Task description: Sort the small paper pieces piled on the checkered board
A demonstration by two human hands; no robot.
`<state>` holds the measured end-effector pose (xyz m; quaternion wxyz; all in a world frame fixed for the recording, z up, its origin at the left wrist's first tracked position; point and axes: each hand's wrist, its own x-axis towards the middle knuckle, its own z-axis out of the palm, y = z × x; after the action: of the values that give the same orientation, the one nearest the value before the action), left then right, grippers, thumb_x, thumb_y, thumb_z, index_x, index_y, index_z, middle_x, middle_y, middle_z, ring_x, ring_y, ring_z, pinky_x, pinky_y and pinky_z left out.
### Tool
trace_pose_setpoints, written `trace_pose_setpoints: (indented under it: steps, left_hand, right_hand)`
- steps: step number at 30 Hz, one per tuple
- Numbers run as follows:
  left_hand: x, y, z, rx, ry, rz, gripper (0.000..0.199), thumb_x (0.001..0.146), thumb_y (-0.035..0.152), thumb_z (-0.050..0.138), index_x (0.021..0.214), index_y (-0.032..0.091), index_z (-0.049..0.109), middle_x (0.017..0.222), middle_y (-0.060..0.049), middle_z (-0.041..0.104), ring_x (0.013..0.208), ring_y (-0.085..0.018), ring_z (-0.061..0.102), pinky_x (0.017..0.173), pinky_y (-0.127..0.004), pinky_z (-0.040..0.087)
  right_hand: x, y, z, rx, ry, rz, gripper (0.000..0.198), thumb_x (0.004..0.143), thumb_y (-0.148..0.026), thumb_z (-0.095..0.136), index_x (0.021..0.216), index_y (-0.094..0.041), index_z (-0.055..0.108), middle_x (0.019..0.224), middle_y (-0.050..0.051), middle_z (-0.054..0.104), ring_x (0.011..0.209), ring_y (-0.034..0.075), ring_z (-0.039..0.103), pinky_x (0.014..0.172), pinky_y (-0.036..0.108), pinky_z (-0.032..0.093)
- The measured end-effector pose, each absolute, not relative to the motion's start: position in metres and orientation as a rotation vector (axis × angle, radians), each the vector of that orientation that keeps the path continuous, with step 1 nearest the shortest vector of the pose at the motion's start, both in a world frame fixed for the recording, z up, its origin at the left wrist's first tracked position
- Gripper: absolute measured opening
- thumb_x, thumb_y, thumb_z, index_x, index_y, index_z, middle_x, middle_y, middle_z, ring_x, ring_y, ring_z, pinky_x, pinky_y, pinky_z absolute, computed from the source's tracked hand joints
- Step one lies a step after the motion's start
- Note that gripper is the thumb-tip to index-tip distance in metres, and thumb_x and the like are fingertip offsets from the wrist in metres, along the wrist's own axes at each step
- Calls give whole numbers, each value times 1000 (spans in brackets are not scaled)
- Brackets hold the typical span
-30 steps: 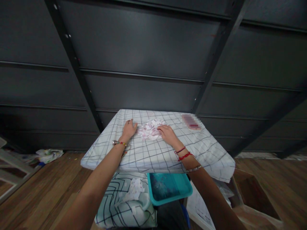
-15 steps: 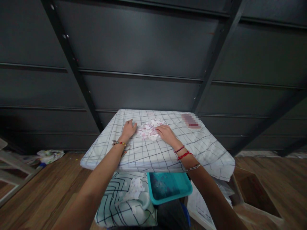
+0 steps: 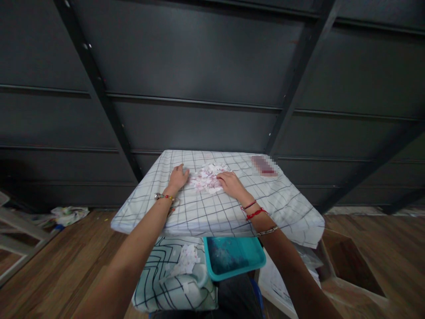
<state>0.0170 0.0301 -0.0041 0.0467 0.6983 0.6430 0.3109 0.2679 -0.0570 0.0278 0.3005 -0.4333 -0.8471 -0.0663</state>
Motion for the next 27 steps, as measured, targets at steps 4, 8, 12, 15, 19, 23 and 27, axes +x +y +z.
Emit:
trace_pose_setpoints:
  steps: [4,8,12,15,19,23,27]
  left_hand:
    - [17,29,-3,2126,1969,933,57,87,39,41,134,6,41,130,-19,49,122,-26,46,104,-36,33]
    - [17,29,-3,2125,1967,931,57,87,40,40,134,6,41,130,-21,48,121,-27,47,103,-36,34]
    - [17,30,-4,2136,1979,922,57,88,40,40,134,6,41,130,-21,49,120,-27,47,102,-36,35]
    - [17,30,-4,2137,1993,911,57,88,40,39,134,7,41,129,-20,50,120,-26,48,102,-36,35]
    - [17,31,-4,2147,1998,897,57,87,40,39,134,7,41,129,-20,50,119,-26,48,100,-36,36]
    - [17,31,-4,2149,2006,887,58,87,41,39,135,8,41,129,-19,51,119,-26,49,100,-36,37]
    - [17,31,-4,2143,2012,879,58,88,41,38,135,8,40,129,-19,50,119,-26,49,100,-36,37]
  right_hand:
    - [268,-55,27,-1125,-2212,-173,18,89,-13,46,98,-16,63,98,8,68,96,20,59,86,34,39]
    - [269,-54,26,-1166,-2213,-167,18,89,-13,47,97,-16,63,97,8,69,95,20,59,85,34,39]
    - [269,-54,25,-1163,-2226,-187,18,89,-14,46,95,-16,63,94,7,69,92,20,59,84,34,39]
    - [269,-53,26,-1170,-2200,-205,19,89,-14,45,96,-16,63,96,8,68,94,20,59,84,33,39]
    - [270,-52,25,-1209,-2210,-206,19,89,-14,46,97,-16,63,97,8,69,94,21,60,83,34,39]
    - [270,-51,24,-1192,-2209,-201,20,89,-14,45,97,-16,63,97,8,69,93,20,60,85,34,38]
    - [271,-51,25,-1215,-2159,-205,20,88,-13,45,96,-16,63,97,8,68,93,20,59,86,33,39]
